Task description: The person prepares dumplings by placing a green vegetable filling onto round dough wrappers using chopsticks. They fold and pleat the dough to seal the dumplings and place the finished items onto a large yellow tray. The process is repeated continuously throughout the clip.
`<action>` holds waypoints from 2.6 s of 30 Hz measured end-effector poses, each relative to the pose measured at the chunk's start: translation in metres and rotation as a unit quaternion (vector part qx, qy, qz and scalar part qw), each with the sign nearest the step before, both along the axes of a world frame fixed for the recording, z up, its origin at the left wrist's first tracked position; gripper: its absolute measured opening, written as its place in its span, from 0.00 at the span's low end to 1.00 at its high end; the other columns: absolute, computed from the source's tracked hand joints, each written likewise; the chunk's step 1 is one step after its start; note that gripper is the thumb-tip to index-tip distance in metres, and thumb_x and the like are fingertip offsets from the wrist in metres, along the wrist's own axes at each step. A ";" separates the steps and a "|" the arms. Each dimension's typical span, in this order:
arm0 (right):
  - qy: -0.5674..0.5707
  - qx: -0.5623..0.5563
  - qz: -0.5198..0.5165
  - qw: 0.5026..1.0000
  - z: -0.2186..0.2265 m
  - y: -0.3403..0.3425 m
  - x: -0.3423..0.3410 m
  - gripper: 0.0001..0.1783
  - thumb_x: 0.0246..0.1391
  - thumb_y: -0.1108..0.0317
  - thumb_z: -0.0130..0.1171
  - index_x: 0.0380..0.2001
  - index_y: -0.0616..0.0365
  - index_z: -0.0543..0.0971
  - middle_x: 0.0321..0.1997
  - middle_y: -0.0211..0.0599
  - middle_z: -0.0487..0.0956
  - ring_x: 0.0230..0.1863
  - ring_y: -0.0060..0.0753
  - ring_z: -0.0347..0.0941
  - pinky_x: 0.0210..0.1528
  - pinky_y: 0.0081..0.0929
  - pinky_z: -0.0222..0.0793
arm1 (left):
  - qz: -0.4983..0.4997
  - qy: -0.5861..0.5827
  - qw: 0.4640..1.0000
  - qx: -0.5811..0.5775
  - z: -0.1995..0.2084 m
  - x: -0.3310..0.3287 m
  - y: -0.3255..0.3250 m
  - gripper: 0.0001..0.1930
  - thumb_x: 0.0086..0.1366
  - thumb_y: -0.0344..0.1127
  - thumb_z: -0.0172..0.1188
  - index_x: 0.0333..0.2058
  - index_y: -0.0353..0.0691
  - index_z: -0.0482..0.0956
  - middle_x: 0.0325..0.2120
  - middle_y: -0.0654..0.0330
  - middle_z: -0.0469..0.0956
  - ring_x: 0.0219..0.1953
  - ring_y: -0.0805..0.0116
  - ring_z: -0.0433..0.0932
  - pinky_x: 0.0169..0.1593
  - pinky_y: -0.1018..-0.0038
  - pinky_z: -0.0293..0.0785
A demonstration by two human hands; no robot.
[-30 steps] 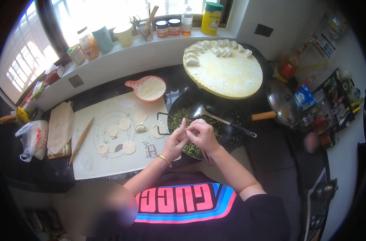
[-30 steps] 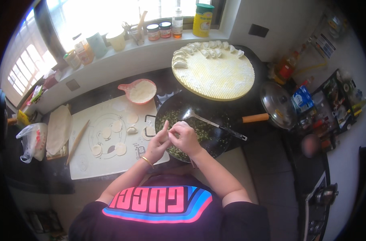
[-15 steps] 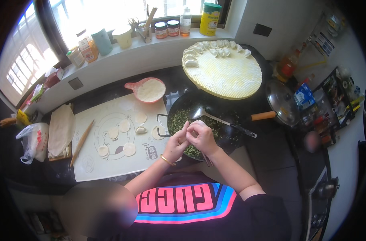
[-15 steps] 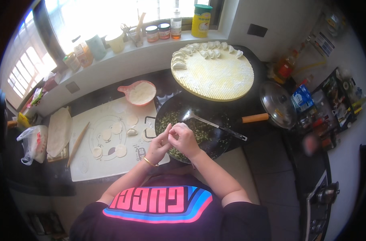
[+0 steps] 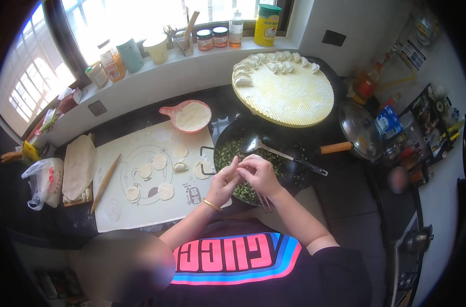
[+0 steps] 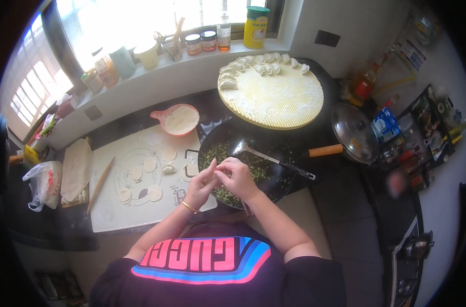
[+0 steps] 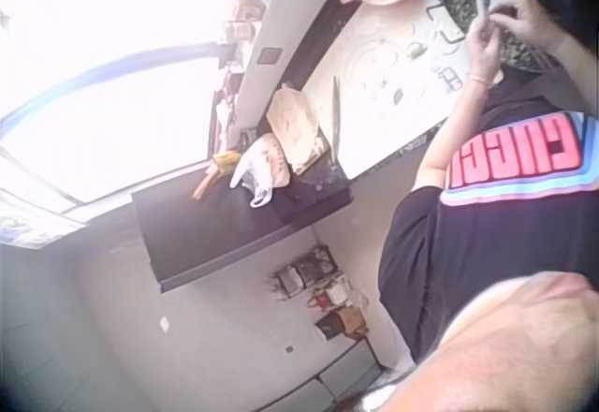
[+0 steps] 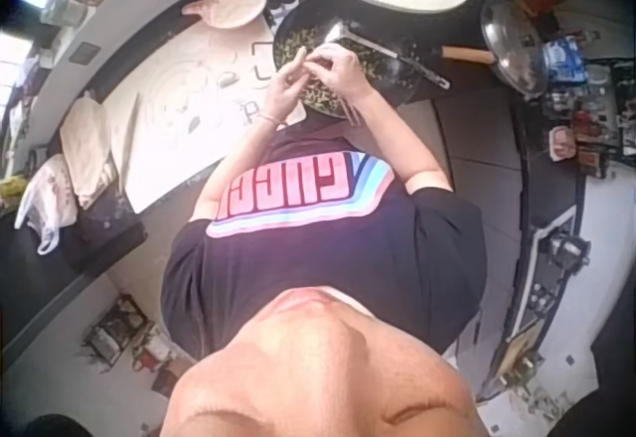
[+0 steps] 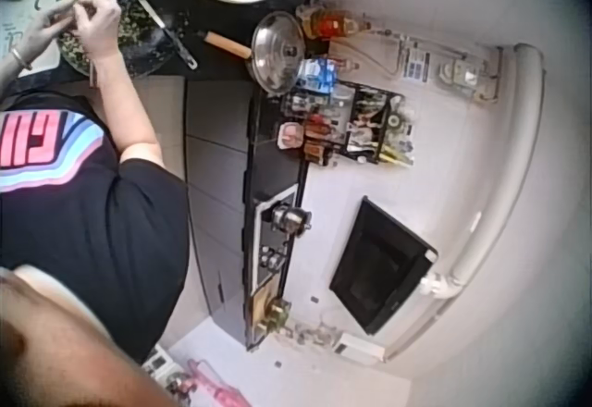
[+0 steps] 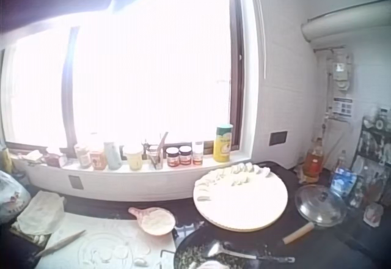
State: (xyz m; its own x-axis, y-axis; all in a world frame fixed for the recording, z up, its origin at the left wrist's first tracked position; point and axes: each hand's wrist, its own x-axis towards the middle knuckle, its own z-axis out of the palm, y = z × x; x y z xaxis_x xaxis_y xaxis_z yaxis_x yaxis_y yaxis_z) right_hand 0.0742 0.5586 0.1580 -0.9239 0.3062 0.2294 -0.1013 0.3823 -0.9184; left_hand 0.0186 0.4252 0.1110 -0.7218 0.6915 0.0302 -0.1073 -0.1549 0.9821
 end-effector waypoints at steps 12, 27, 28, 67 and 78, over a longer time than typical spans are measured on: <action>0.026 0.058 0.000 0.998 -0.003 0.009 0.001 0.03 0.38 0.75 0.58 0.20 0.64 0.75 0.25 0.41 0.74 0.30 0.40 0.71 0.33 0.30 0.67 | -0.007 0.078 0.996 -0.032 0.007 -0.003 -0.001 0.25 0.58 0.21 0.49 0.56 0.40 0.62 0.34 0.61 0.68 0.35 0.76 0.70 0.38 0.81 0.71; 0.049 0.120 -0.025 0.991 -0.013 0.001 0.000 0.04 0.38 0.73 0.58 0.18 0.62 0.73 0.23 0.39 0.72 0.28 0.40 0.69 0.31 0.31 0.65 | -0.028 0.167 0.985 -0.027 -0.012 0.000 0.000 0.28 0.58 0.22 0.50 0.58 0.42 0.57 0.33 0.62 0.66 0.33 0.77 0.69 0.34 0.80 0.70; 0.065 0.132 -0.029 0.989 -0.018 0.001 -0.001 0.04 0.38 0.74 0.58 0.18 0.63 0.74 0.23 0.38 0.72 0.26 0.35 0.69 0.29 0.28 0.65 | -0.035 0.120 0.992 -0.021 -0.011 0.001 0.000 0.28 0.58 0.22 0.50 0.58 0.42 0.57 0.33 0.62 0.65 0.32 0.77 0.69 0.33 0.80 0.70; -0.128 0.058 -0.155 0.978 -0.036 -0.049 0.014 0.05 0.44 0.74 0.60 0.20 0.63 0.76 0.20 0.31 0.71 0.20 0.19 0.66 0.22 0.16 0.60 | -0.168 0.376 0.822 -0.393 -0.142 -0.243 -0.081 0.14 0.42 0.29 0.62 0.32 0.40 0.77 0.30 0.53 0.77 0.34 0.55 0.74 0.41 0.68 0.70; -0.119 0.103 0.072 0.985 -0.055 -0.117 -0.030 0.06 0.43 0.70 0.58 0.21 0.63 0.76 0.23 0.39 0.74 0.28 0.40 0.70 0.32 0.29 0.66 | -0.262 0.350 0.819 -0.371 -0.151 -0.252 -0.106 0.12 0.45 0.29 0.60 0.32 0.43 0.79 0.37 0.54 0.71 0.39 0.58 0.70 0.46 0.69 0.67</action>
